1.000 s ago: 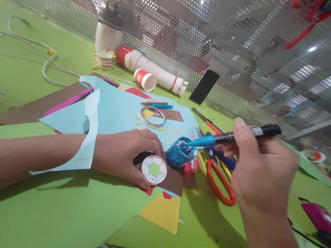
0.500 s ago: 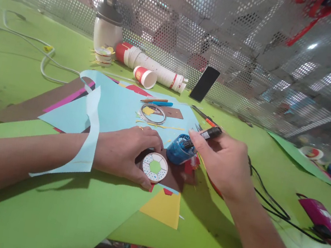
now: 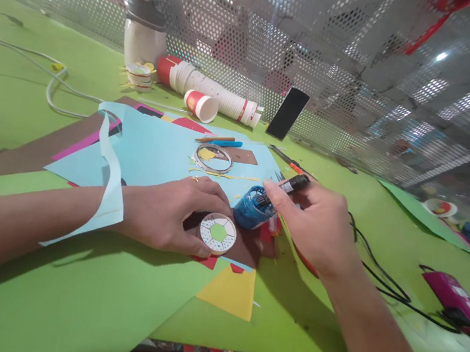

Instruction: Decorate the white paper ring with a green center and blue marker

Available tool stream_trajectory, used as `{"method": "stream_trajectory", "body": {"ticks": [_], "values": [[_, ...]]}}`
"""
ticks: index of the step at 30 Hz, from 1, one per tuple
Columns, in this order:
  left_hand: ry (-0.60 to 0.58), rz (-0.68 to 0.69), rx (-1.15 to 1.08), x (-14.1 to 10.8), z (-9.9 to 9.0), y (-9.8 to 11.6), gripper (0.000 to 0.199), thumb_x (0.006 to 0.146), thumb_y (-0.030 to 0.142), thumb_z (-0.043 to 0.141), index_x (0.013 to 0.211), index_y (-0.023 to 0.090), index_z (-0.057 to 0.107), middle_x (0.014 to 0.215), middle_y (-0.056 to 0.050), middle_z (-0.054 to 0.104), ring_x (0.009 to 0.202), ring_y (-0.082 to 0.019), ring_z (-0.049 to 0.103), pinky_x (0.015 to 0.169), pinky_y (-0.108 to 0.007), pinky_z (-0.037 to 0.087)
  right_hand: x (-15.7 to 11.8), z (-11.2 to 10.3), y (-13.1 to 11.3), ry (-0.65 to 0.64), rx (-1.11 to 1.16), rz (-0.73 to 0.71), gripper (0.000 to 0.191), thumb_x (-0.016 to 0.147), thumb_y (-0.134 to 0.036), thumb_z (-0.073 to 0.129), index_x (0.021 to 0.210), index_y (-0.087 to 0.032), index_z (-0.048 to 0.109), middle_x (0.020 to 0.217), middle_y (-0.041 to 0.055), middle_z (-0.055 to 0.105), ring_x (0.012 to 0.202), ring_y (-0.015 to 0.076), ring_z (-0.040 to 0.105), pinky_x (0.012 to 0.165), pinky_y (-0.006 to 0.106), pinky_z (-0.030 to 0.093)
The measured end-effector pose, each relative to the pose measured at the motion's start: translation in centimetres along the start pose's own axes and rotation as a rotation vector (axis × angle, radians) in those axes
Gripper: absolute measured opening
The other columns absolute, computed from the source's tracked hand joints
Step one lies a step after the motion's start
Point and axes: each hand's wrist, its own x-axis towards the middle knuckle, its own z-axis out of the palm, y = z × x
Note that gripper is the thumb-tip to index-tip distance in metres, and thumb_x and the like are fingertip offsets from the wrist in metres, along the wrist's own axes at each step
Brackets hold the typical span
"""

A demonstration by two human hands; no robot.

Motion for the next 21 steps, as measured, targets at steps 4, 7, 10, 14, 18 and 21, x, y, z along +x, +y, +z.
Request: {"method": "stream_trajectory", "body": {"ticks": [4, 7, 10, 14, 18, 21], "values": [[0.007, 0.006, -0.004, 0.0, 0.0, 0.0, 0.044, 0.078, 0.037, 0.074, 0.117, 0.02, 0.063, 0.121, -0.008, 0.06, 0.112, -0.024, 0.057, 0.099, -0.035, 0.045, 0.2, -0.4, -0.1, 0.048, 0.073, 0.006, 0.022, 0.082, -0.035, 0.069, 0.071, -0.017, 0.071, 0.068, 0.0025, 0.07, 0.059, 0.0159, 0.061, 0.056, 0.028, 0.048], [0.009, -0.028, 0.006, 0.1, 0.1, 0.0, 0.047, 0.076, 0.043, 0.077, 0.114, 0.02, 0.063, 0.121, -0.008, 0.061, 0.112, -0.025, 0.057, 0.098, -0.036, 0.045, 0.2, -1.0, -0.2, 0.171, 0.089, 0.002, 0.024, 0.082, -0.034, 0.071, 0.065, -0.018, 0.068, 0.06, -0.0004, 0.065, 0.055, 0.0142, 0.057, 0.052, 0.027, 0.045], [0.002, -0.068, 0.026, 0.2, 0.1, 0.1, 0.052, 0.073, 0.046, 0.079, 0.114, 0.02, 0.061, 0.121, -0.008, 0.06, 0.114, -0.026, 0.055, 0.099, -0.038, 0.044, 0.2, -1.4, -0.3, 0.27, 0.142, 0.004, 0.024, 0.082, -0.035, 0.072, 0.065, -0.019, 0.068, 0.059, -0.0008, 0.064, 0.053, 0.0137, 0.056, 0.051, 0.027, 0.045], [0.002, -0.09, 0.043, 0.2, 0.3, 0.2, 0.056, 0.069, 0.046, 0.082, 0.113, 0.019, 0.06, 0.122, -0.008, 0.06, 0.114, -0.027, 0.054, 0.099, -0.04, 0.043, 0.3, -1.6, -0.2, 0.378, 0.321, -0.011, 0.023, 0.083, -0.036, 0.073, 0.065, -0.021, 0.069, 0.059, -0.0006, 0.064, 0.052, 0.0142, 0.058, 0.053, 0.029, 0.049], [0.008, -0.106, 0.042, 0.2, 0.3, 0.5, 0.058, 0.068, 0.046, 0.082, 0.114, 0.019, 0.06, 0.122, -0.009, 0.06, 0.114, -0.028, 0.054, 0.099, -0.041, 0.042, 0.3, -1.7, -0.8, 0.415, 0.566, -0.024, 0.025, 0.083, -0.033, 0.073, 0.061, -0.022, 0.068, 0.052, -0.0011, 0.062, 0.046, 0.0137, 0.057, 0.048, 0.03, 0.048], [0.005, -0.109, 0.03, 0.3, 0.1, 0.7, 0.058, 0.069, 0.046, 0.081, 0.116, 0.02, 0.06, 0.119, -0.008, 0.061, 0.111, -0.027, 0.055, 0.098, -0.04, 0.043, 0.1, -1.9, -1.6, 0.347, 0.683, 0.041, 0.024, 0.085, -0.027, 0.069, 0.061, -0.021, 0.069, 0.052, -0.0006, 0.062, 0.044, 0.013, 0.057, 0.044, 0.027, 0.045]]}}
